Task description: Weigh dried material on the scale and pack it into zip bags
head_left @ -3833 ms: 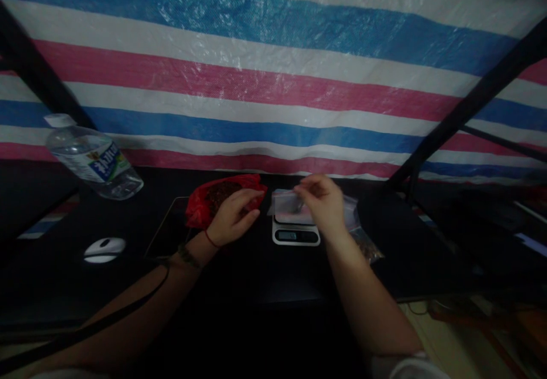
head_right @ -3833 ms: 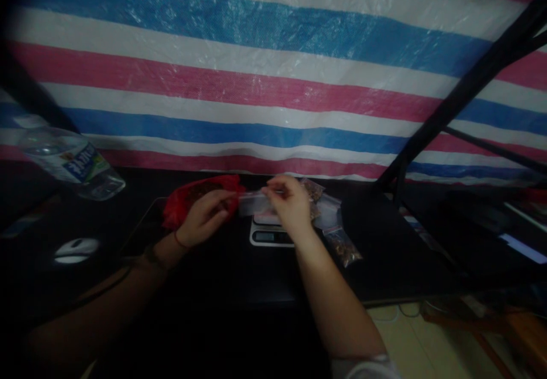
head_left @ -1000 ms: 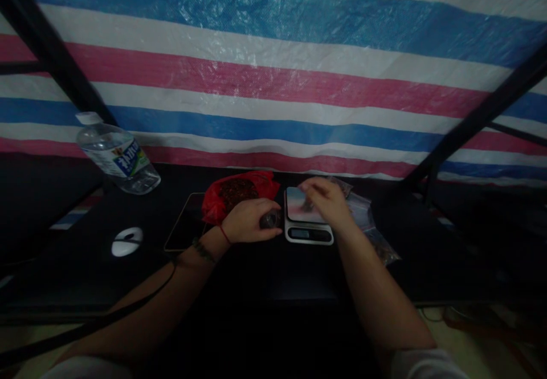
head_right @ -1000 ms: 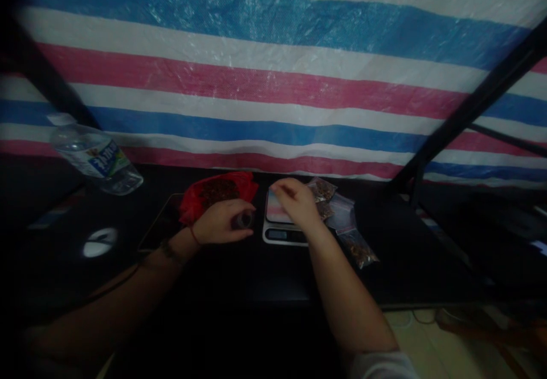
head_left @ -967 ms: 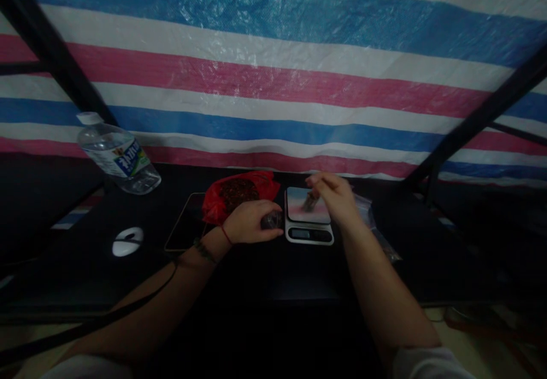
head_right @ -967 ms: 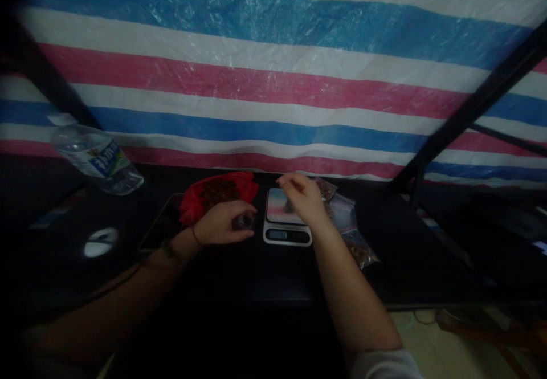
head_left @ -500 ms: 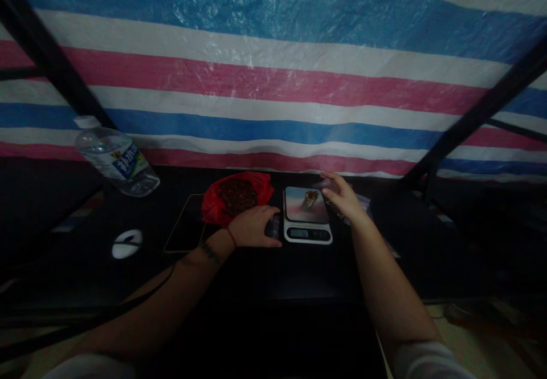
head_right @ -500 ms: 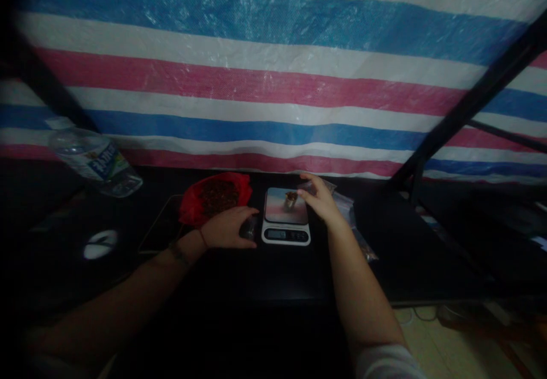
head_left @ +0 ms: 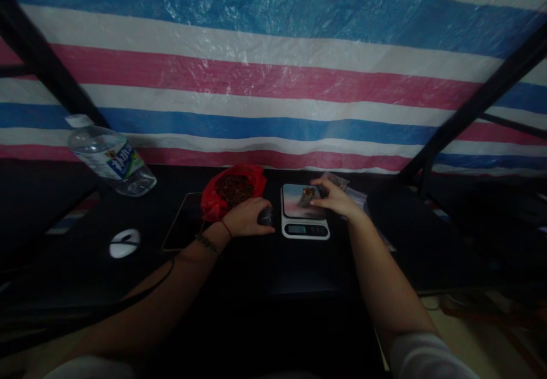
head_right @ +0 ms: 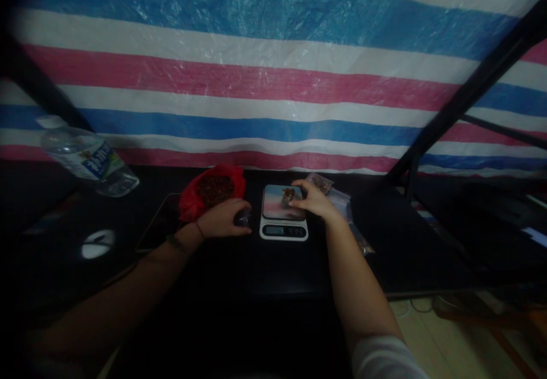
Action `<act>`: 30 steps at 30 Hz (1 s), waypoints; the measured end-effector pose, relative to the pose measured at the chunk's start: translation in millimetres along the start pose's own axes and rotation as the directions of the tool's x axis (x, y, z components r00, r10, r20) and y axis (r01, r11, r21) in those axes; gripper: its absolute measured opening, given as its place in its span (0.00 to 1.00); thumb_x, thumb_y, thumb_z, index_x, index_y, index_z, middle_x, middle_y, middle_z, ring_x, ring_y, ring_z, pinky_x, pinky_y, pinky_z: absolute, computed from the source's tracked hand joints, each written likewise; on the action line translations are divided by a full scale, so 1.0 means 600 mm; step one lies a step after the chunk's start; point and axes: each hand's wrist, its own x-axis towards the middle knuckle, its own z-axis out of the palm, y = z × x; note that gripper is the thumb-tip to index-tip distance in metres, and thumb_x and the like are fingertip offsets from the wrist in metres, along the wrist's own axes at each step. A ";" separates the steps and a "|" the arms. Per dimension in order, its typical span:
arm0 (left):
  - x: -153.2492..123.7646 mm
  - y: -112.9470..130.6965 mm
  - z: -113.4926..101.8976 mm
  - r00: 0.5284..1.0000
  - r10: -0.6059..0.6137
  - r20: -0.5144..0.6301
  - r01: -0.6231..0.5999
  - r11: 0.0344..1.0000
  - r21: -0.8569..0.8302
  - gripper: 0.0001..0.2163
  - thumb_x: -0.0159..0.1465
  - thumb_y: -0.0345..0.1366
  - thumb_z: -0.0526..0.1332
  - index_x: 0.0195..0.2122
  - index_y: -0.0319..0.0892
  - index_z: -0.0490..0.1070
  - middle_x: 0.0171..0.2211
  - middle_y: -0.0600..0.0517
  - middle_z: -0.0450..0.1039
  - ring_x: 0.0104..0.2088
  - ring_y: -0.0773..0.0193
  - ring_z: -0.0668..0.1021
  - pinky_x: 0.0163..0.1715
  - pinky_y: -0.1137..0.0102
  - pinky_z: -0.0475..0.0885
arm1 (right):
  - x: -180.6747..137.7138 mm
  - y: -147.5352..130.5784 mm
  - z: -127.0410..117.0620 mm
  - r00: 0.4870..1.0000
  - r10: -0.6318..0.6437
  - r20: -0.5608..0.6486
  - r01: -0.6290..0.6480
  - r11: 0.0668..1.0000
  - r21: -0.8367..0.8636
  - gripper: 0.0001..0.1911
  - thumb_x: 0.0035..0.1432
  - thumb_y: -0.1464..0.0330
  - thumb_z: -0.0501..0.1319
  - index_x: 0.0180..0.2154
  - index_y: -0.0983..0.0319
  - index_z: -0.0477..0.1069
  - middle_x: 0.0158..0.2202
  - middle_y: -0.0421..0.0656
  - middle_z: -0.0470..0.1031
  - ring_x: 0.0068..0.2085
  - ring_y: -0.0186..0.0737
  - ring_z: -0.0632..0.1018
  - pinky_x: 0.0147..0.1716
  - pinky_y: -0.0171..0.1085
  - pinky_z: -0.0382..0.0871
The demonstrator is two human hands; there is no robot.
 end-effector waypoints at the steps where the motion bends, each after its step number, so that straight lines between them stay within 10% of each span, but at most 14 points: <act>1: 0.000 0.000 -0.001 1.000 -0.004 -0.005 0.004 1.000 0.001 0.27 0.52 0.51 0.68 0.49 0.40 0.69 0.45 0.44 0.73 0.46 0.53 0.75 0.49 0.62 0.69 | 0.002 0.003 0.004 1.000 -0.004 -0.015 0.004 1.000 -0.015 0.30 0.45 0.63 0.71 0.52 0.59 0.68 0.53 0.47 0.71 0.54 0.48 0.73 0.57 0.51 0.63; 7: -0.003 0.004 0.000 0.997 0.000 0.075 -0.007 0.997 0.082 0.41 0.45 0.53 0.71 0.57 0.37 0.65 0.52 0.38 0.70 0.52 0.47 0.73 0.53 0.60 0.67 | 0.009 0.028 0.019 0.999 0.007 -0.047 -0.008 0.999 -0.034 0.29 0.46 0.62 0.70 0.50 0.60 0.70 0.52 0.48 0.73 0.53 0.48 0.74 0.57 0.51 0.63; 19: -0.003 -0.022 0.002 0.989 0.089 0.122 -0.095 0.995 0.040 0.37 0.44 0.51 0.73 0.53 0.37 0.70 0.47 0.42 0.72 0.48 0.51 0.74 0.50 0.63 0.68 | 0.012 0.023 0.023 0.996 -0.045 -0.072 0.043 0.999 -0.026 0.23 0.47 0.63 0.68 0.47 0.60 0.73 0.49 0.48 0.75 0.52 0.48 0.75 0.56 0.49 0.63; 30: -0.001 0.024 -0.012 0.971 0.019 -0.237 -0.041 0.995 -0.087 0.25 0.53 0.48 0.69 0.49 0.41 0.70 0.45 0.45 0.75 0.46 0.55 0.76 0.49 0.62 0.70 | 0.001 -0.064 0.053 0.978 -0.151 -0.141 0.180 0.958 0.224 0.20 0.48 0.66 0.66 0.46 0.59 0.69 0.46 0.45 0.74 0.49 0.42 0.76 0.53 0.44 0.67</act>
